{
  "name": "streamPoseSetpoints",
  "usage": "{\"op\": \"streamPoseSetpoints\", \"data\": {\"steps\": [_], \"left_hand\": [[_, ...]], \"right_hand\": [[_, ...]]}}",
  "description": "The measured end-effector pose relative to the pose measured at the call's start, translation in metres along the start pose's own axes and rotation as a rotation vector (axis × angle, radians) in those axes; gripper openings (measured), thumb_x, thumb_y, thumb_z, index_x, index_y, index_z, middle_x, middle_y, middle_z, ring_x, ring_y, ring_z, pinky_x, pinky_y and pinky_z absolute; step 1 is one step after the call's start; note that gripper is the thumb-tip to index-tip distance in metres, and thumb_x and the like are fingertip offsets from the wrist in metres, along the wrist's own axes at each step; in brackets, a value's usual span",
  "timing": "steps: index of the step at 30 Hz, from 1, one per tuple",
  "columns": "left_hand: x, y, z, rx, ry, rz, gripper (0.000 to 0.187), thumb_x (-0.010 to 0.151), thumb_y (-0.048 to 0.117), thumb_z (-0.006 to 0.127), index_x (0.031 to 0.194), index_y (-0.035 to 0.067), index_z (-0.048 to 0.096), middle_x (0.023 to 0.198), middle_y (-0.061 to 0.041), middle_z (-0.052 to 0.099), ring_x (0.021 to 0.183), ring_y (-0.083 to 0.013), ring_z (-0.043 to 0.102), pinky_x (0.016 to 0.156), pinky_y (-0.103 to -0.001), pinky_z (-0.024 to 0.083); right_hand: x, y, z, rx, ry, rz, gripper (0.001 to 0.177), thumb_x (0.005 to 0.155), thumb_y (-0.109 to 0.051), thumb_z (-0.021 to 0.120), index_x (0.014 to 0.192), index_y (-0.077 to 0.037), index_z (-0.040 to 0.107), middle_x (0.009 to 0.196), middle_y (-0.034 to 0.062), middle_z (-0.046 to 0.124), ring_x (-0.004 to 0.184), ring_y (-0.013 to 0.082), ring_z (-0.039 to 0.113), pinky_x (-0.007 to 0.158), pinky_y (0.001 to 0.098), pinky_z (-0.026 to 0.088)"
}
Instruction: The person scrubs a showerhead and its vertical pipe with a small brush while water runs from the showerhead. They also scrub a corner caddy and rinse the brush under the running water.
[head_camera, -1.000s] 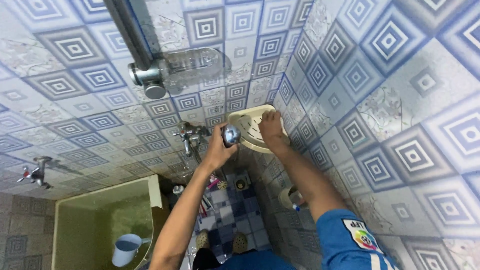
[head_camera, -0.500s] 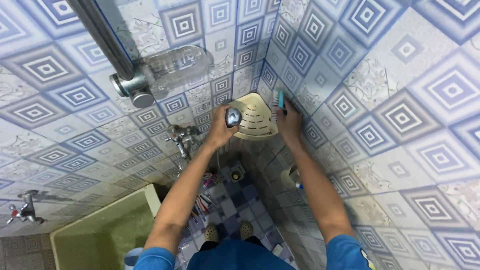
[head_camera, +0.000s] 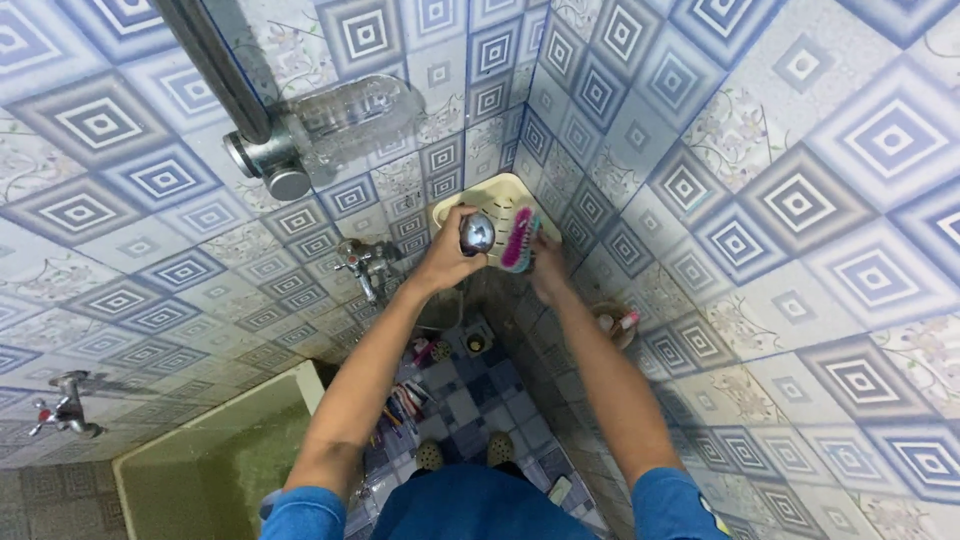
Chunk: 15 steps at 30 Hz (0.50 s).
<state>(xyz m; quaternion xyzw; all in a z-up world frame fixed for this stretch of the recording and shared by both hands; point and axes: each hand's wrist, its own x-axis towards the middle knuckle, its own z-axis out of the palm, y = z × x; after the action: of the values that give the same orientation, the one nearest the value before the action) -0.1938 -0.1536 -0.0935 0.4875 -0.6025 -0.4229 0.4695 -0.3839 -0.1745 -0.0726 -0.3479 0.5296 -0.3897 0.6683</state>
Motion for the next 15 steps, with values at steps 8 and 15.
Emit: {"op": "streamPoseSetpoints", "data": {"steps": [8,15], "left_hand": [[-0.027,0.008,0.028,0.085,-0.208,-0.141,0.076,0.073,0.014,0.079,0.140,0.008,0.044,0.130,-0.029,0.056,0.128,-0.0496,0.054,0.101,-0.060,0.046],[-0.045,0.021,0.042,0.217,-0.391,-0.205,0.074,0.076,0.013,0.078,0.140,0.001,0.044,0.136,-0.032,0.053,0.135,-0.0504,0.048,0.111,-0.060,0.044]], "right_hand": [[0.070,0.138,-0.042,0.426,0.028,0.149,0.062,0.107,-0.042,0.047,0.150,0.002,0.043,0.149,0.0264,0.049,0.138,0.0440,0.050,0.105,0.0560,0.051],[0.056,0.207,-0.079,0.480,0.061,0.214,0.059,0.106,-0.043,0.049,0.151,-0.005,0.044,0.150,0.0244,0.049,0.139,0.0438,0.049,0.107,0.0597,0.049]]}}
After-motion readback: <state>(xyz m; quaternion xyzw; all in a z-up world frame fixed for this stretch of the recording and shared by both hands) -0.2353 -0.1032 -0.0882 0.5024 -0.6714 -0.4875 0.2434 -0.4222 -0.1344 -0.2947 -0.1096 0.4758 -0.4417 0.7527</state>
